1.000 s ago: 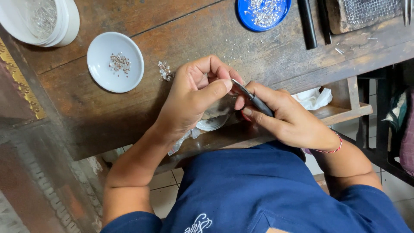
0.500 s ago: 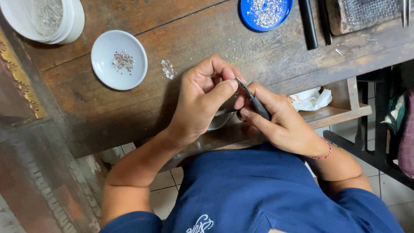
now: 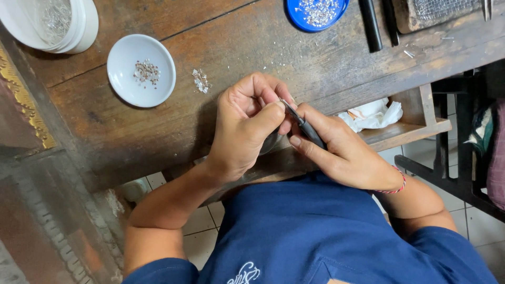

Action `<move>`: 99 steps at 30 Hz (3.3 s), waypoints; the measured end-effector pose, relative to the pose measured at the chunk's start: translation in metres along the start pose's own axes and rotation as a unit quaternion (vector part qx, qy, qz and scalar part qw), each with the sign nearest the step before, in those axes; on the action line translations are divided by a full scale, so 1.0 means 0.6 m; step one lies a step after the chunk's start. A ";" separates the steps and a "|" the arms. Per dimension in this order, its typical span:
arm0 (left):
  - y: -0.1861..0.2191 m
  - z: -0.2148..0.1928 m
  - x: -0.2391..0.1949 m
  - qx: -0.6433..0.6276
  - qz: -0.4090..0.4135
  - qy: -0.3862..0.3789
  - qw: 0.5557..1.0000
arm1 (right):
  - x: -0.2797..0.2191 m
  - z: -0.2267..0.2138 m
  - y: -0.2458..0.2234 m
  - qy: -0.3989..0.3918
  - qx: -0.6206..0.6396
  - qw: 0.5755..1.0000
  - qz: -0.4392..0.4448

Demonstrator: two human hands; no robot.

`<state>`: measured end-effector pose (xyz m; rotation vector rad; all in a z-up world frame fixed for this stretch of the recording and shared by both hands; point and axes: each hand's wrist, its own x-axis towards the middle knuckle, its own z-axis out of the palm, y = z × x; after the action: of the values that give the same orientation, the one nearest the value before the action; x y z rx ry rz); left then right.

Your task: The person uses pliers to repeatedly trim small pieces of wire or metal. The trimmed pieces are placed into a white bowl on the table. The person continues this repetitive trimming action throughout the clip.

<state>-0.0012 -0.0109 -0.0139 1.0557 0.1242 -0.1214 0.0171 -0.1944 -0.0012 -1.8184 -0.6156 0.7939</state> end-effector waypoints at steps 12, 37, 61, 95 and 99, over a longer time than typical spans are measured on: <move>0.000 0.002 -0.003 -0.003 0.008 0.006 1.000 | 0.000 -0.003 -0.006 0.003 -0.028 1.000 0.007; -0.010 -0.008 0.012 -0.017 0.016 0.005 1.000 | 0.011 0.003 0.019 0.025 -0.040 0.999 0.008; 0.049 -0.038 0.035 0.172 -0.006 -0.068 0.983 | 0.025 -0.057 -0.005 -0.030 -0.102 0.994 -0.007; 0.063 -0.024 0.028 0.381 0.262 0.008 0.887 | 0.041 -0.045 -0.022 0.096 -0.067 0.992 -0.052; 0.053 -0.020 0.021 0.280 0.215 -0.014 0.936 | 0.035 -0.026 -0.025 0.115 -0.061 0.991 -0.041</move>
<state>0.0157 0.0144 0.0056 1.6262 -0.1814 0.2405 0.0419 -0.1832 0.0123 -1.9486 -0.5940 0.4908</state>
